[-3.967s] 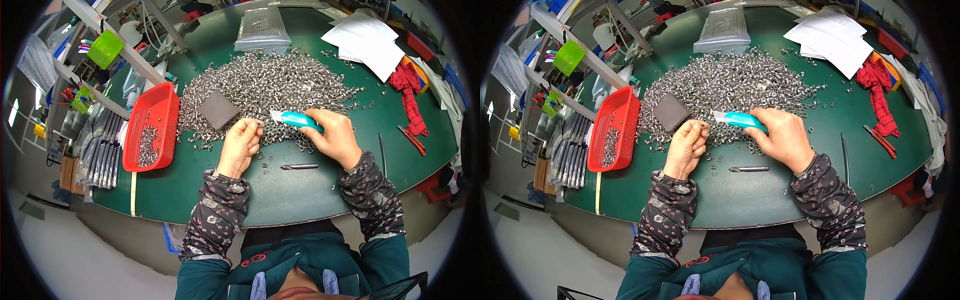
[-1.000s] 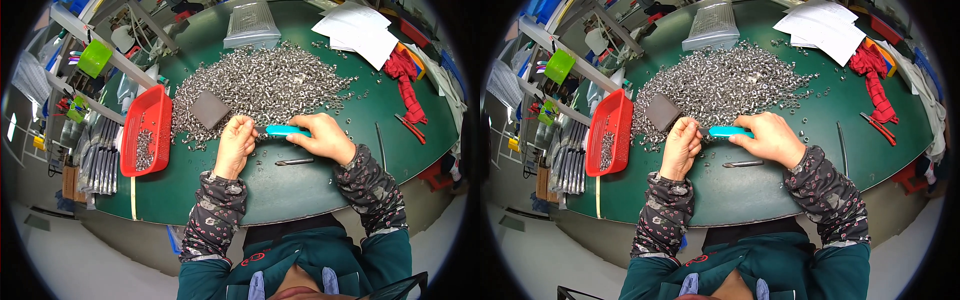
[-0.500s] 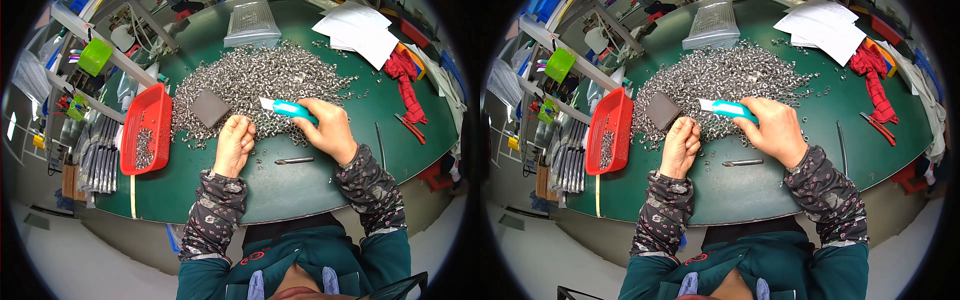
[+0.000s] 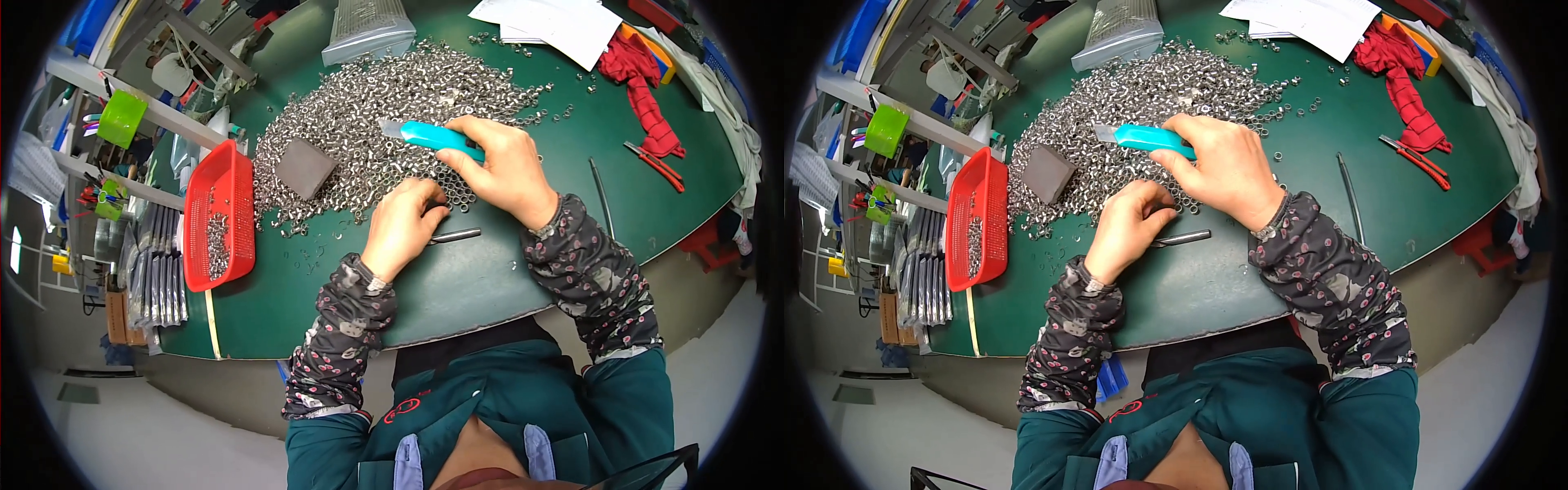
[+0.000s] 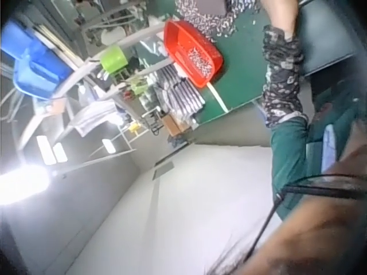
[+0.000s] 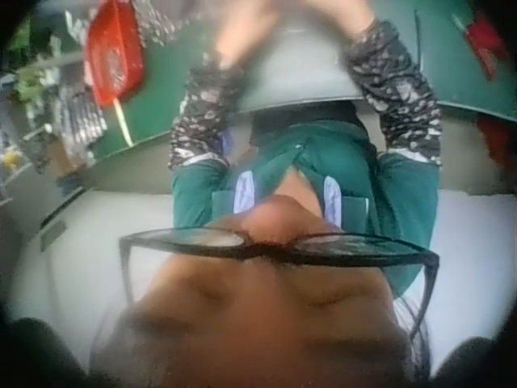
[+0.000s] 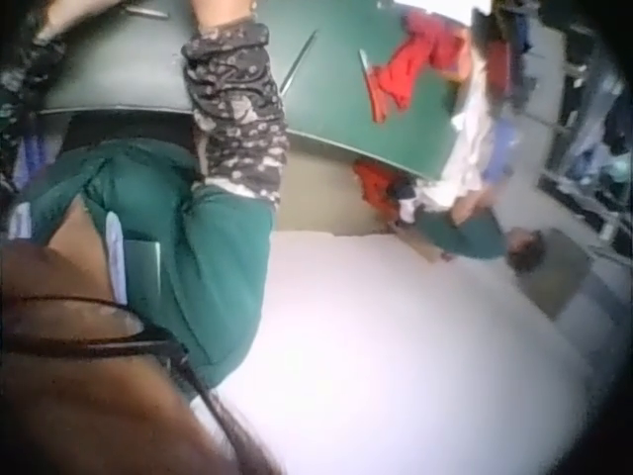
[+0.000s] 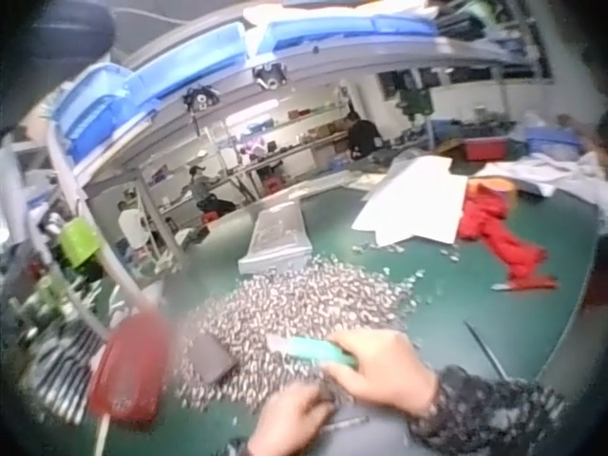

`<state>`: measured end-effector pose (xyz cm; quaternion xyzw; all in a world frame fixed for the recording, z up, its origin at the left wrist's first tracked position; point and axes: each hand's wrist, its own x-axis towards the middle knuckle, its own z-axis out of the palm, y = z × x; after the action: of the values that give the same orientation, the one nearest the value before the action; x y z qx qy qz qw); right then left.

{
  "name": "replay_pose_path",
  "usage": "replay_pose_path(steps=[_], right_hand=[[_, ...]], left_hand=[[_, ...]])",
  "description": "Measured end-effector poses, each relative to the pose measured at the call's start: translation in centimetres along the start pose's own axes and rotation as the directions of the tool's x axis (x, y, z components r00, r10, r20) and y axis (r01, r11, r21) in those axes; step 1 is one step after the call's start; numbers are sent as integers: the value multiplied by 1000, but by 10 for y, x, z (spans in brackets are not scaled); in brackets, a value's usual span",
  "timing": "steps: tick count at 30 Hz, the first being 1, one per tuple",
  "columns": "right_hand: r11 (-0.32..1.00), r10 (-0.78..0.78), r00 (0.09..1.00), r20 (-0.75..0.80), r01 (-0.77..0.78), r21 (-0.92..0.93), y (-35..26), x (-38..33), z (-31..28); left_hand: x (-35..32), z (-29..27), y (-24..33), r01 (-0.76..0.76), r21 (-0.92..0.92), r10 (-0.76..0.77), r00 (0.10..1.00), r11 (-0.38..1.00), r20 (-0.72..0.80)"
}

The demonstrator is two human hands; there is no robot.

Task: Inspecting and trimming small metal components at a workbench followed by recording data on a log sheet.

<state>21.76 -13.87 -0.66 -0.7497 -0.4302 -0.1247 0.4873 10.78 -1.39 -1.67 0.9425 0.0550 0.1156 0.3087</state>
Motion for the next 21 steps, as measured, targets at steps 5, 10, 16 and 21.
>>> replay_pose_path(steps=[5,10,16,21], right_hand=[[1000,-19,1000,4,19,-4,1,-1,-1],[1000,-14,1000,3,14,23,-2,-1,-1],[1000,-7,999,37,7,-2,0,-1,-2],[1000,-25,999,35,25,15,0,2,0]], left_hand=[[0,8,2,-42,84,45,999,996,-26],[0,12,-2,-115,67,115,993,991,15],[1,11,-1,-125,75,122,992,989,36],[2,3,-4,43,-243,-39,999,969,19]])
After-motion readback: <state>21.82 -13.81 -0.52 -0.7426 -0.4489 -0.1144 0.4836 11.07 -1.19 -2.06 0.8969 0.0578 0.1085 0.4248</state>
